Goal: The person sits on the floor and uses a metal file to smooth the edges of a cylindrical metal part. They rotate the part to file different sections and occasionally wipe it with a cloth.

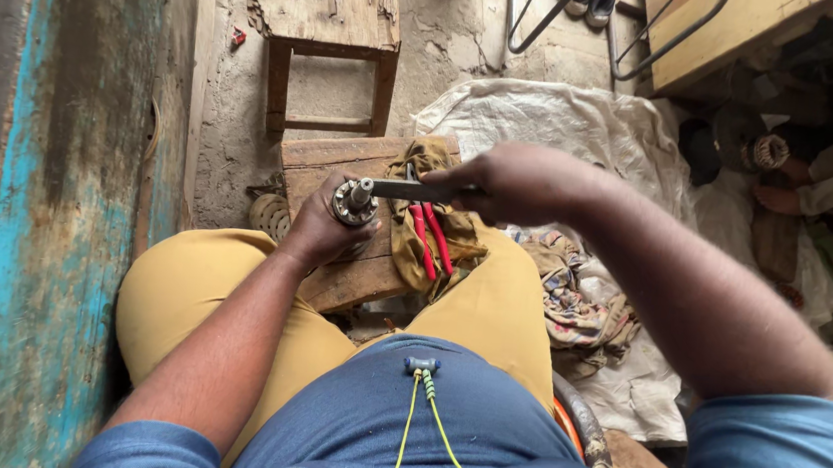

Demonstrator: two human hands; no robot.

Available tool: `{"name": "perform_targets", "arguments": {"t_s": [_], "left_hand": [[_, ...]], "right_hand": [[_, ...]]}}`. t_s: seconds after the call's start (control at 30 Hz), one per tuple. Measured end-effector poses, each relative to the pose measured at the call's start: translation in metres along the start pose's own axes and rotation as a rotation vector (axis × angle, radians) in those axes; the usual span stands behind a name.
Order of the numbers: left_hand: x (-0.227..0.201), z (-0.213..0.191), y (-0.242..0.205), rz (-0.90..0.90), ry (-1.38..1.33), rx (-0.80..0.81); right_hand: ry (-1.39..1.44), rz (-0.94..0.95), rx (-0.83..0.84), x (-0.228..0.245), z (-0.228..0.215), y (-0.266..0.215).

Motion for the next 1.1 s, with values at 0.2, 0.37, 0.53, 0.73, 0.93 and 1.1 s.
{"name": "perform_targets", "arguments": {"t_s": [0.2,0.37,0.53,0.73,0.93,1.1], "left_hand": [[0.002,0.002,0.001,-0.04,0.035,0.01],[-0.004,-0.001,0.0,-0.041,0.074,0.007],[-0.008,0.002,-0.002,-0.151,0.002,0.041],[-0.01,0.003,-0.004,-0.2,0.022,0.058],[-0.012,0.002,-0.001,-0.125,0.015,0.046],[-0.001,0.005,-0.003,-0.198,-0.033,0.053]], "right_hand": [[-0.299,0.02,-0.001,0.022,-0.033,0.015],[-0.44,0.088,0.05,0.04,-0.051,0.023],[-0.47,0.113,0.1,0.056,-0.057,0.024],[-0.522,0.086,0.143,0.061,-0.053,0.024],[-0.529,0.023,-0.003,0.086,-0.034,0.014],[-0.58,0.026,-0.026,0.108,-0.013,0.02]]}}
Point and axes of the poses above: each hand's wrist, its own y-axis towards the middle knuckle, its own z-axis out of the palm, x = y × z, the point moved 8 cm from there along y, towards the middle knuckle, and after that the axes turned 7 degrees about z, right-handed, at the moved point
